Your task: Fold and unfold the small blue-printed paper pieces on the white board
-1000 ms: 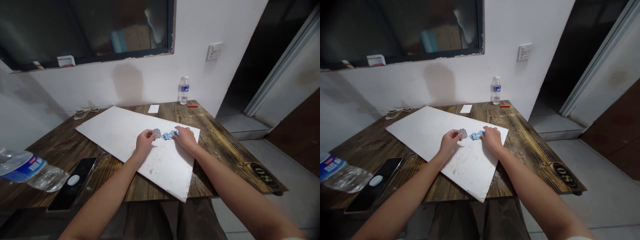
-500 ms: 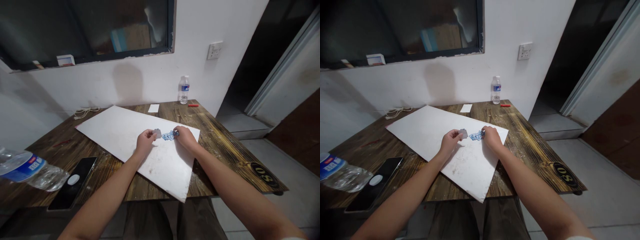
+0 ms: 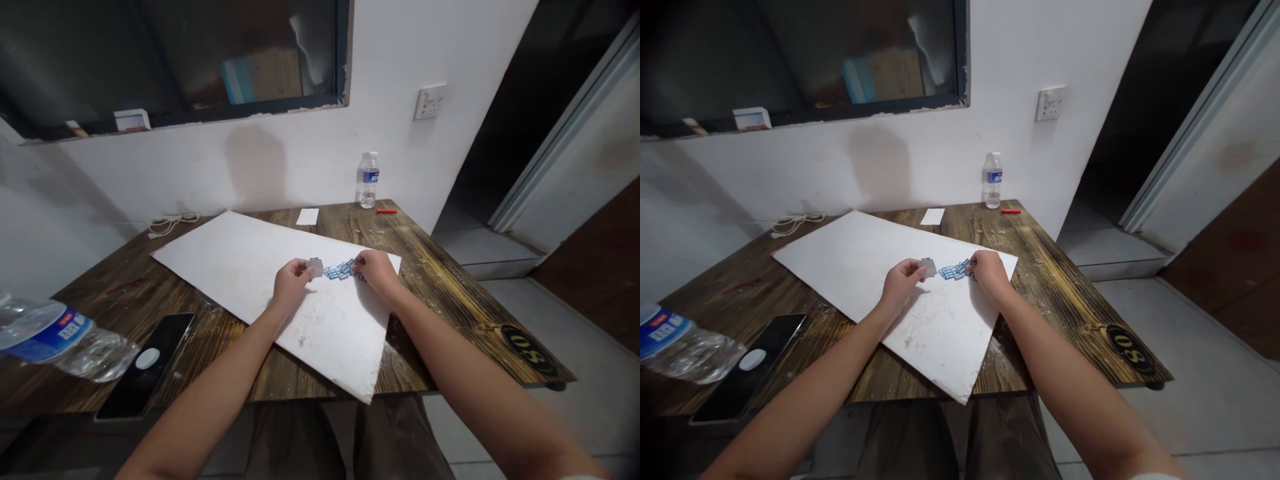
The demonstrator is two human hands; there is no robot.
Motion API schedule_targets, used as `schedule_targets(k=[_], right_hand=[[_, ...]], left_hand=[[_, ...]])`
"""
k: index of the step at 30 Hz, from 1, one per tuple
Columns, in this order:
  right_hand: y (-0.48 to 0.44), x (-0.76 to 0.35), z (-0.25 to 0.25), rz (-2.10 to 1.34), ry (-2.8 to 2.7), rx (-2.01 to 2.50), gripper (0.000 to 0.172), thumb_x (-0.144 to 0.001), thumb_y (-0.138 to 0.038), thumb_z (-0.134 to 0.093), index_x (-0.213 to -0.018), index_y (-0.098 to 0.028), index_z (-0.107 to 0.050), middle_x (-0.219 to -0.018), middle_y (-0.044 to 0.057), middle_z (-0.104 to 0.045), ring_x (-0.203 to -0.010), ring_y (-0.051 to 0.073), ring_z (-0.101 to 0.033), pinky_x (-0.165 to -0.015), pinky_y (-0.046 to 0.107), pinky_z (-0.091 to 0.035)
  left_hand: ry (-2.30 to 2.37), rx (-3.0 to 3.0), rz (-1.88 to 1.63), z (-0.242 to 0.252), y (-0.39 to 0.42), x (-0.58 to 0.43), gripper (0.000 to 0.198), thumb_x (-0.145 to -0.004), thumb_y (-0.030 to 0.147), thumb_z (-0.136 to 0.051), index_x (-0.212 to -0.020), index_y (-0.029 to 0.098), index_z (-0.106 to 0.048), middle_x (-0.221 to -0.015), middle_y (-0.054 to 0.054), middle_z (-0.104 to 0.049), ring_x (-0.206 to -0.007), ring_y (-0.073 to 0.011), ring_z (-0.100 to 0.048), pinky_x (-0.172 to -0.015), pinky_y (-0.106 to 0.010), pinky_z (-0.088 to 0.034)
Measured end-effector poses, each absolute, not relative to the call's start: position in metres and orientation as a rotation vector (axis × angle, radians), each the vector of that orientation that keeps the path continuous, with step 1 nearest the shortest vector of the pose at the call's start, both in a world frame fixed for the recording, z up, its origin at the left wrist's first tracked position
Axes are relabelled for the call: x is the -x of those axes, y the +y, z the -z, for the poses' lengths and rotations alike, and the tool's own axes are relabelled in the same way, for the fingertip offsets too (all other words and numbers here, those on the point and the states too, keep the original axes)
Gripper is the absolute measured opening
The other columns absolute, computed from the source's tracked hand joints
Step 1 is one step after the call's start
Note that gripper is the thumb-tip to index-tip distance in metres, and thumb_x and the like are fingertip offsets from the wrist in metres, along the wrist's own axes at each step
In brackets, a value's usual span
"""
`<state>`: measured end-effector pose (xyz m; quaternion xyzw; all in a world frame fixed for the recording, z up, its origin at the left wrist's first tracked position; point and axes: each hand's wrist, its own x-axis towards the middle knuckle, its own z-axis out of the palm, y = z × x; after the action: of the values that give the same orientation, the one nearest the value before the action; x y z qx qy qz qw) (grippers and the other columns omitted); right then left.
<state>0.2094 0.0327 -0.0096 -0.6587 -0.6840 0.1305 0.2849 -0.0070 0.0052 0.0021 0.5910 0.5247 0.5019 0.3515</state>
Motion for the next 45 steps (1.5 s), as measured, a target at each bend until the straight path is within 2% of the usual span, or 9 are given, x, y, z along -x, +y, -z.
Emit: schedule_targets(k=[10,17,23,34,39,45], right_hand=[[0.029,-0.212,0.002,-0.277,-1.749,1.671,0.011,-0.077,-0.019,-0.063,-0.075,-0.016,-0.073,-0.072,0.006,-0.071,-0.07,0.018,-0.061,-0.06,0.025,-0.036],[0.033,-0.209,0.0,-0.503,-1.618,1.54,0.005,-0.07,-0.02,-0.068,-0.067,-0.017,-0.069,-0.063,0.002,-0.067,-0.062,0.015,-0.058,-0.057,0.024,-0.037],[0.034,-0.203,0.003,-0.753,-1.511,1.308,0.016,-0.069,-0.03,-0.07,-0.066,-0.015,-0.064,-0.056,-0.001,-0.059,-0.053,0.012,-0.05,-0.053,0.024,-0.035],[0.021,-0.182,0.001,-1.047,-1.383,0.874,0.032,-0.06,-0.041,-0.079,-0.07,-0.016,-0.062,-0.065,0.001,-0.062,-0.059,0.013,-0.056,-0.056,0.026,-0.044],[0.015,-0.178,-0.001,-1.01,-1.447,0.701,0.03,-0.065,-0.042,-0.079,-0.068,-0.017,-0.063,-0.07,0.002,-0.062,-0.065,0.014,-0.059,-0.06,0.027,-0.048],[0.015,-0.176,0.0,-1.0,-1.467,0.625,0.02,-0.067,-0.033,-0.08,-0.068,-0.018,-0.066,-0.07,0.001,-0.063,-0.066,0.014,-0.058,-0.061,0.027,-0.048]], left_hand=[[1.37,-1.545,-1.304,0.0,0.008,0.009,0.015,-0.071,0.031,-0.065,-0.076,0.017,-0.063,-0.062,0.002,-0.061,-0.059,-0.0138,-0.057,-0.06,-0.026,-0.041],[1.344,-1.539,-1.308,0.001,0.009,0.01,0.017,-0.07,0.033,-0.066,-0.078,0.018,-0.063,-0.063,0.002,-0.061,-0.06,-0.0136,-0.057,-0.061,-0.026,-0.042],[1.342,-1.484,-1.244,-0.001,0.006,0.009,0.017,-0.07,0.032,-0.066,-0.077,0.017,-0.062,-0.063,0.001,-0.062,-0.057,-0.0126,-0.057,-0.051,-0.023,-0.039],[1.213,-1.324,-0.904,0.004,-0.002,-0.001,0.018,-0.07,0.03,-0.069,-0.073,0.017,-0.058,-0.06,0.0,-0.06,-0.049,-0.0108,-0.057,-0.044,-0.021,-0.042],[1.174,-1.269,-0.848,0.0,-0.005,-0.003,0.021,-0.069,0.029,-0.071,-0.074,0.017,-0.055,-0.059,0.001,-0.058,-0.048,-0.01,-0.056,-0.045,-0.02,-0.043],[1.12,-1.204,-0.862,-0.006,-0.007,-0.002,0.021,-0.071,0.027,-0.07,-0.081,0.015,-0.057,-0.062,0.0,-0.061,-0.048,-0.0092,-0.057,-0.046,-0.019,-0.042]])
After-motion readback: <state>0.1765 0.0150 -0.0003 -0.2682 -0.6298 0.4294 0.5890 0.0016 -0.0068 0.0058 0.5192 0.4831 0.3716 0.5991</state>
